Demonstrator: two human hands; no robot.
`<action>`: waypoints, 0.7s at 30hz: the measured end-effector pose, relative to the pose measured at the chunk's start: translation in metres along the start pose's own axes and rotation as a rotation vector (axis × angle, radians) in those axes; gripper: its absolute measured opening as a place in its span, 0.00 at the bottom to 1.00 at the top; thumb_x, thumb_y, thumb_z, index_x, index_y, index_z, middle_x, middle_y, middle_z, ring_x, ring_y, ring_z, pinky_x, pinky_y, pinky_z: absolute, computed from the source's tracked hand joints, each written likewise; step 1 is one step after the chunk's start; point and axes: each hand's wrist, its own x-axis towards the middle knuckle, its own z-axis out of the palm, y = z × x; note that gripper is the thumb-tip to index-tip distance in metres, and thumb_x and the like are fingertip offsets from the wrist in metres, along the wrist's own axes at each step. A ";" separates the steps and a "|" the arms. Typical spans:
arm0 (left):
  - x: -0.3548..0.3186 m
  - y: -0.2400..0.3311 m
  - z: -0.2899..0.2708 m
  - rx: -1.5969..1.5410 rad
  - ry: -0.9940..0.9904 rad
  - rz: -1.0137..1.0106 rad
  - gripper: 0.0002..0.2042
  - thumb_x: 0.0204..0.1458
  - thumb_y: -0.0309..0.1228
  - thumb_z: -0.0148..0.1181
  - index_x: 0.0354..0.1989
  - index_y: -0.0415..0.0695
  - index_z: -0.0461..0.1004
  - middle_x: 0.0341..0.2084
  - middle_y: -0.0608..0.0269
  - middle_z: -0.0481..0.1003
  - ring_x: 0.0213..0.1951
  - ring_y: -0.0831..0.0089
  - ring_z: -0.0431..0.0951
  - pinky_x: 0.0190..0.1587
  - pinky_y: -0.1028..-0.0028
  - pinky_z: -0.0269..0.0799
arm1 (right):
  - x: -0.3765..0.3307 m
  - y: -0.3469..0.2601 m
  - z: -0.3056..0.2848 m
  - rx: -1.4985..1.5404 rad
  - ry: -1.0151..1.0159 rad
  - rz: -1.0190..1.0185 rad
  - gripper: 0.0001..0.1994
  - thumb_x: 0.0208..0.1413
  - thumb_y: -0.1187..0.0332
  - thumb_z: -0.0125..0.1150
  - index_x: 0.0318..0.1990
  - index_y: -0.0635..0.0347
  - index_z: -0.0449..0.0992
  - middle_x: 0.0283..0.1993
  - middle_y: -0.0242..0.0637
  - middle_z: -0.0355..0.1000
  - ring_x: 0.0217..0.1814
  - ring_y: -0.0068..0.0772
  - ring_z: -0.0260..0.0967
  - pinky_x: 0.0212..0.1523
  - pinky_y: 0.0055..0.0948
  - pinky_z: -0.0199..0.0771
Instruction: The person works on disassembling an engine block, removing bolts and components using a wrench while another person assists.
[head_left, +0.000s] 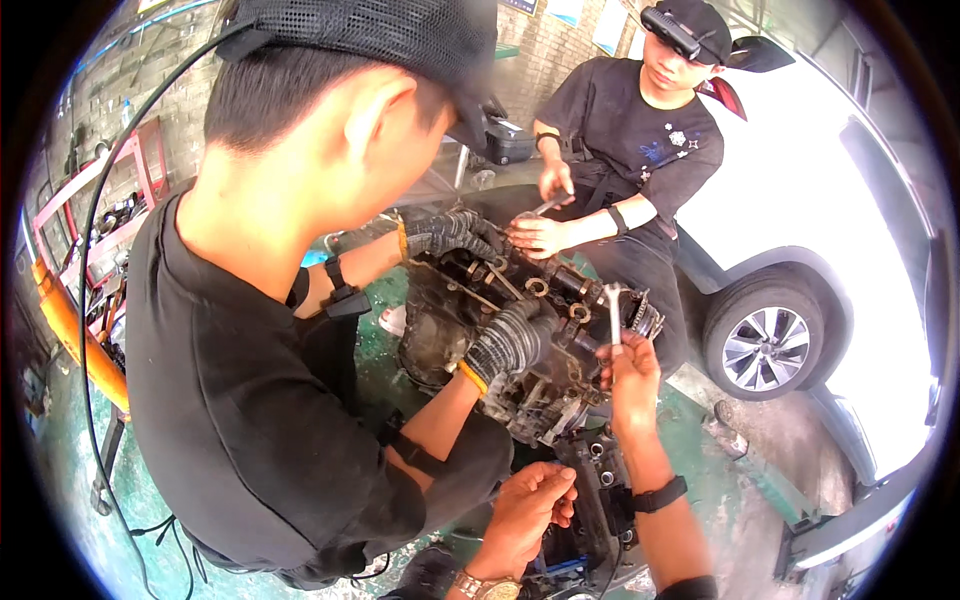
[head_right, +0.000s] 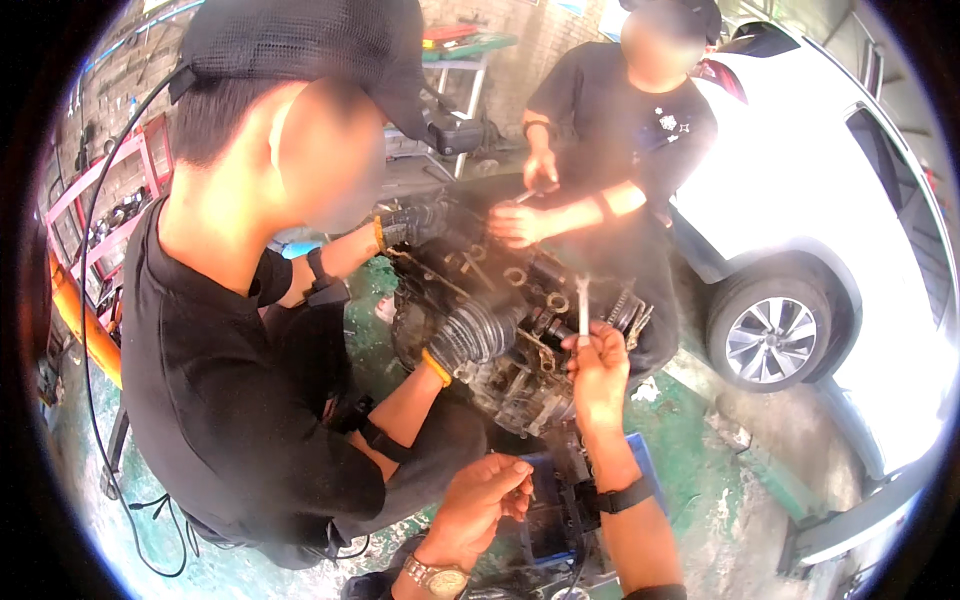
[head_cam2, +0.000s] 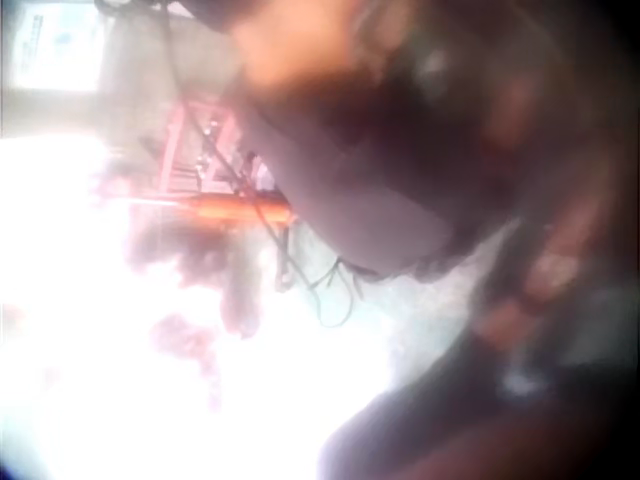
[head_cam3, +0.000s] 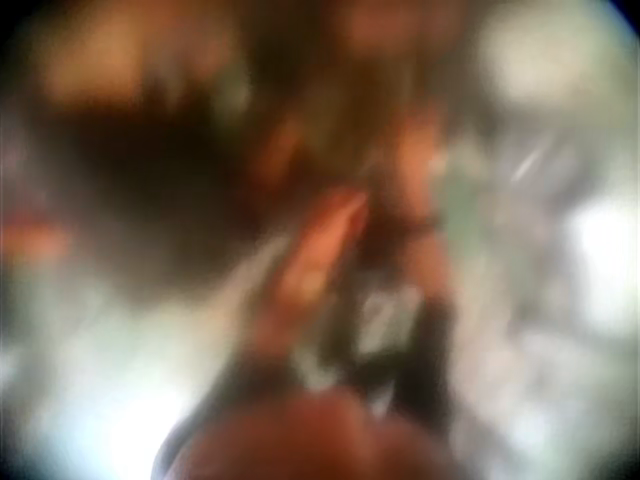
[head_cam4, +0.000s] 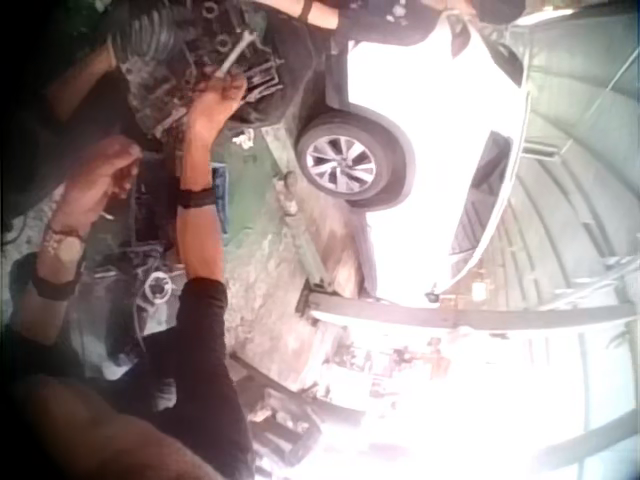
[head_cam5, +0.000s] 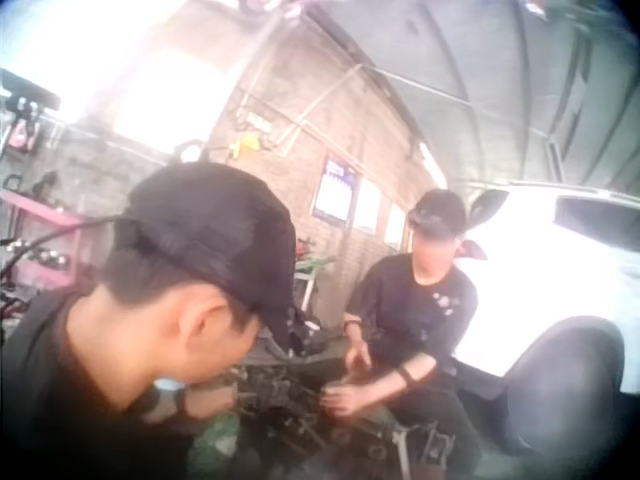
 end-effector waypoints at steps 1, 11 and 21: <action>0.000 0.000 0.000 -0.007 -0.002 -0.001 0.10 0.55 0.35 0.59 0.33 0.41 0.71 0.22 0.67 0.71 0.21 0.80 0.70 0.22 0.80 0.66 | 0.005 -0.003 -0.006 0.012 -0.008 -0.030 0.06 0.60 0.76 0.47 0.43 0.60 0.67 0.32 0.30 0.72 0.23 0.13 0.58 0.24 0.13 0.60; -0.001 -0.002 0.001 -0.026 0.004 -0.006 0.09 0.55 0.34 0.58 0.34 0.40 0.70 0.22 0.67 0.70 0.21 0.80 0.70 0.22 0.80 0.66 | 0.059 -0.024 -0.038 -1.102 -0.029 -0.313 0.07 0.50 0.65 0.58 0.36 0.51 0.79 0.34 0.43 0.76 0.41 0.48 0.73 0.43 0.41 0.70; -0.001 -0.001 0.002 -0.020 0.008 0.006 0.09 0.56 0.32 0.58 0.35 0.39 0.70 0.22 0.66 0.71 0.21 0.79 0.70 0.21 0.80 0.66 | 0.071 -0.023 -0.038 -1.314 -0.196 -0.252 0.08 0.49 0.64 0.59 0.35 0.48 0.81 0.38 0.40 0.76 0.44 0.45 0.72 0.46 0.39 0.71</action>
